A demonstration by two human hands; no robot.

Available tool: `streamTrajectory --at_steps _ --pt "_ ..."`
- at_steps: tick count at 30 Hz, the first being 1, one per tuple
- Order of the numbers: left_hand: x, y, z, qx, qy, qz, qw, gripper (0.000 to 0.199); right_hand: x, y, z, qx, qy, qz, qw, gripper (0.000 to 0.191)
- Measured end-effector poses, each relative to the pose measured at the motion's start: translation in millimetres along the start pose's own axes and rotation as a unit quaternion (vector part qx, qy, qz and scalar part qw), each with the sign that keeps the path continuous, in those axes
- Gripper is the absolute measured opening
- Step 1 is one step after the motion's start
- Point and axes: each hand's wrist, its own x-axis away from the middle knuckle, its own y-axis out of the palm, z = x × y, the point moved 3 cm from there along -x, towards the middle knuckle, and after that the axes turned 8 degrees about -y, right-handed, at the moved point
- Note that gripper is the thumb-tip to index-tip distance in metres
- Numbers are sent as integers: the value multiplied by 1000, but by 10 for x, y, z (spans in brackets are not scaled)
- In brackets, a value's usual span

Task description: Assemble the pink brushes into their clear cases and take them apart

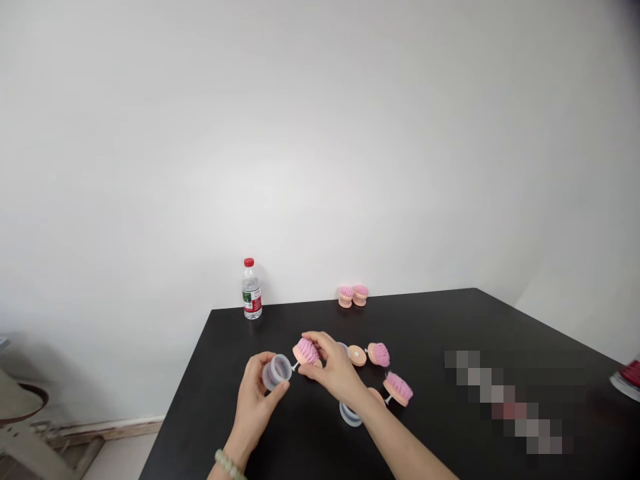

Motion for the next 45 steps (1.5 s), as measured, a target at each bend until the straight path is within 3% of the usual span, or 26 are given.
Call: streamTrajectory --at_steps 5,9,19,26,37,45 --pt "113 135 28 46 5 -119 992 38 326 75 50 -116 -22 91 989 53" --pt "150 180 38 60 -10 -143 988 39 431 140 83 -123 -32 116 985 55" --pt "249 237 193 133 -84 -214 964 44 597 167 48 -54 -64 80 993 70" --pt "309 251 207 158 -118 -266 944 46 655 117 -14 -25 -102 68 992 68" --pt "335 253 226 175 -121 -282 936 47 669 76 -85 9 -130 84 988 71" --pt "348 262 221 182 -113 -279 936 43 637 31 -159 10 -187 85 979 65"
